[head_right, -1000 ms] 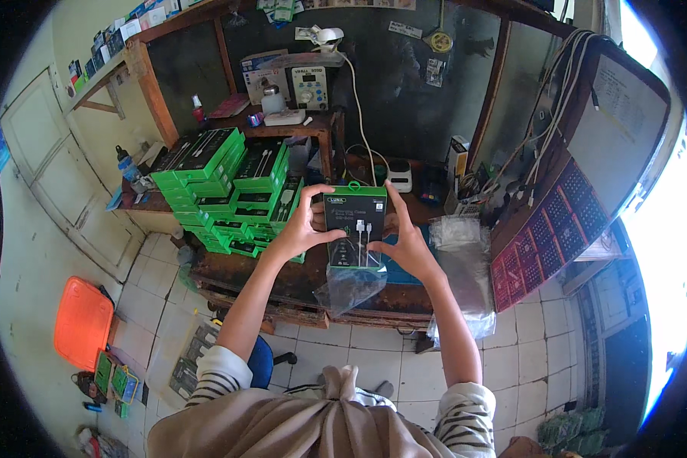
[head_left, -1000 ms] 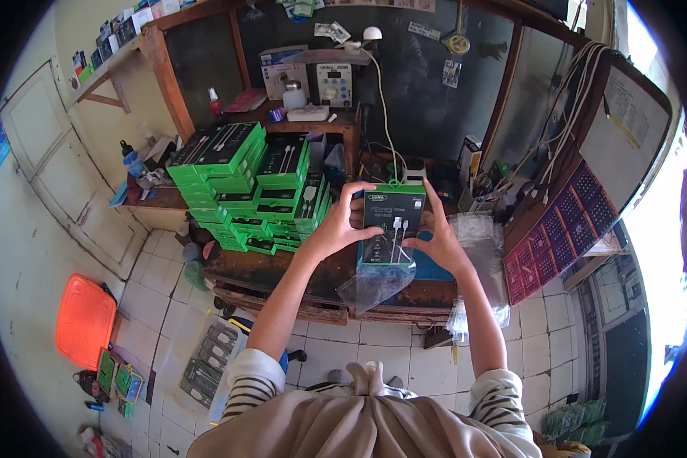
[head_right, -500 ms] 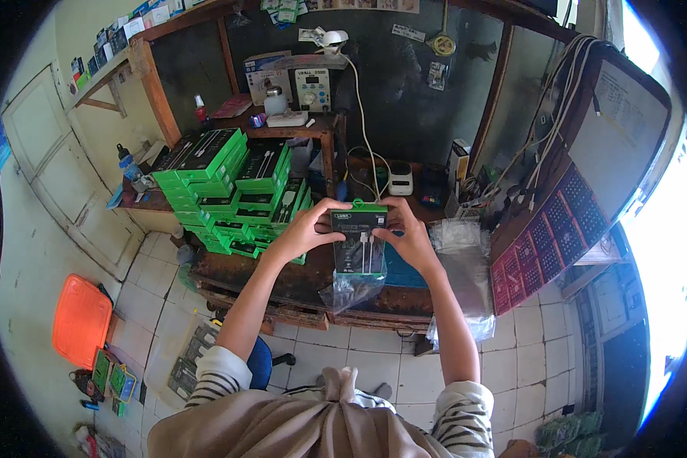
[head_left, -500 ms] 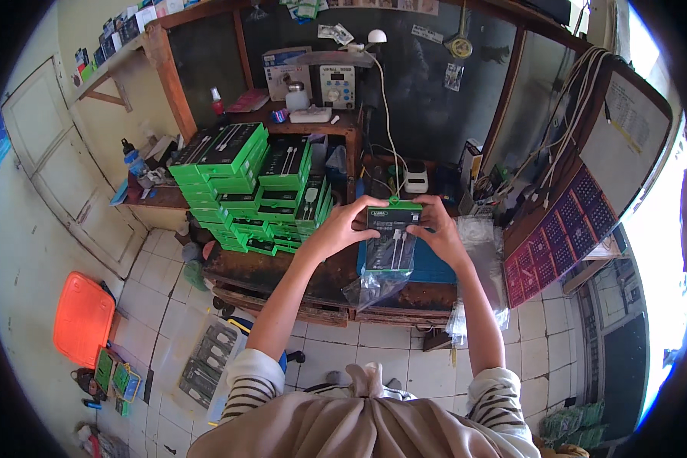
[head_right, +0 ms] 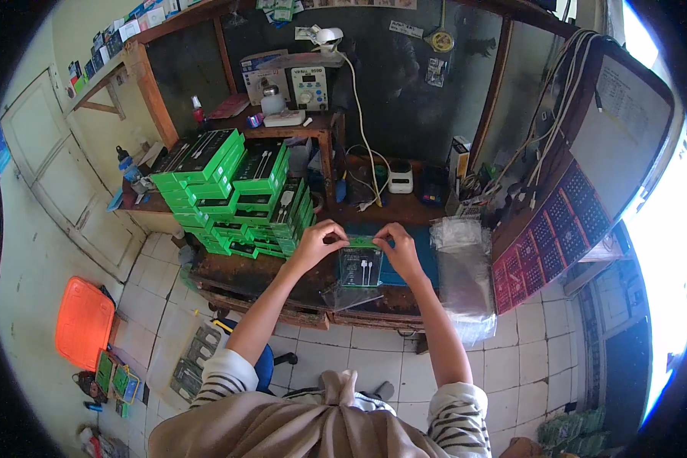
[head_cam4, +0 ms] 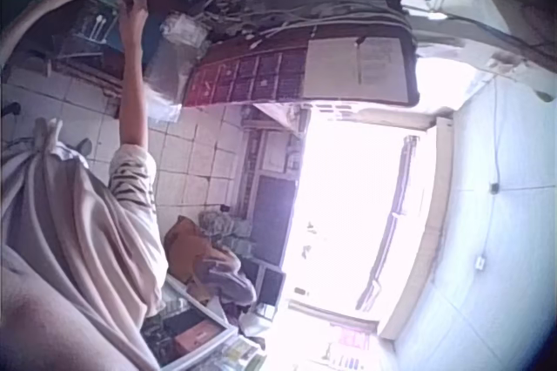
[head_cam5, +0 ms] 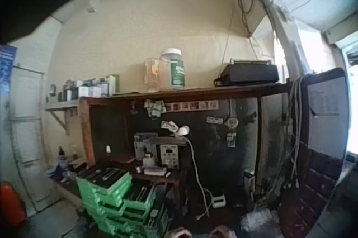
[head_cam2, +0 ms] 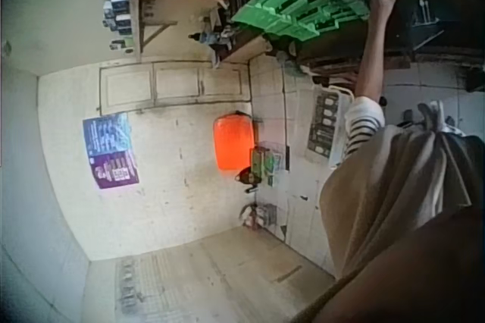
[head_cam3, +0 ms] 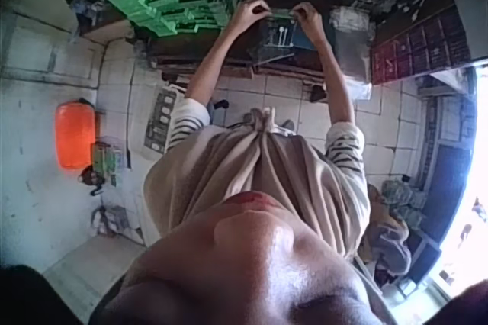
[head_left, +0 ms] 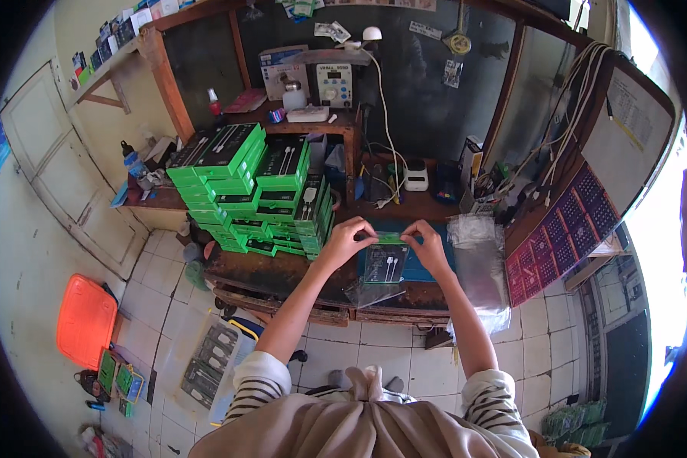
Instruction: The person takes a boxed cable from a stack, places it inside a clear plastic bag, folds the top of the bag over, and places the packed unit into a larger plastic storage bin.
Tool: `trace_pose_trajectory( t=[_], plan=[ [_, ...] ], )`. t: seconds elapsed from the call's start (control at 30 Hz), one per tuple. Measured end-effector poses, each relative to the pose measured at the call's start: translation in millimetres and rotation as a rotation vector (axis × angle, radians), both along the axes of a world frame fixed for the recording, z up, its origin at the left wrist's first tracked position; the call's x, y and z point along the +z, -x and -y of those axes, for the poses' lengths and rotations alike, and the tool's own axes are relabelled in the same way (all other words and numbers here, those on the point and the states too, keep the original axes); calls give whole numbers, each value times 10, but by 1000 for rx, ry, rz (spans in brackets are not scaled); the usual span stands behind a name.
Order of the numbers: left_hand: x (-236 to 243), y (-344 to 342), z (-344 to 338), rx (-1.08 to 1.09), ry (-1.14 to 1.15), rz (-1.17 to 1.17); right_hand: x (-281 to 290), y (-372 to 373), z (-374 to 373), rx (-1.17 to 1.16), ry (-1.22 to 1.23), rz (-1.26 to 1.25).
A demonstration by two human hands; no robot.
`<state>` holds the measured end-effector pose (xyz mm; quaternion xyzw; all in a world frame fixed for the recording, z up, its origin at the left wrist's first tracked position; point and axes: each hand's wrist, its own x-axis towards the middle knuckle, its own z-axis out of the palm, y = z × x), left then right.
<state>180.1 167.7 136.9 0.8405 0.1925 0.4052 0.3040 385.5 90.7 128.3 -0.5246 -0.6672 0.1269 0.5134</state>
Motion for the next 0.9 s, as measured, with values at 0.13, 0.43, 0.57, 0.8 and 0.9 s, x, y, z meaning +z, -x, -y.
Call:
trace_pose_trajectory(
  t=[0.13,0.43,0.57,0.8,0.9],
  plan=[
    [-15,-40,79,-8,42,94,-28,-1,22,10,-32,-77],
    [-257,-140,254,161,434,364,-183,76,103,-29,228,-473],
    [23,-164,259,120,437,434,15,88,80,-120,96,-430],
    [944,-201,313,90,257,547,980,118,186,-74,-128,-436],
    [1180,-209,294,64,200,584,1217,114,168,-53,-185,-453]
  ],
)
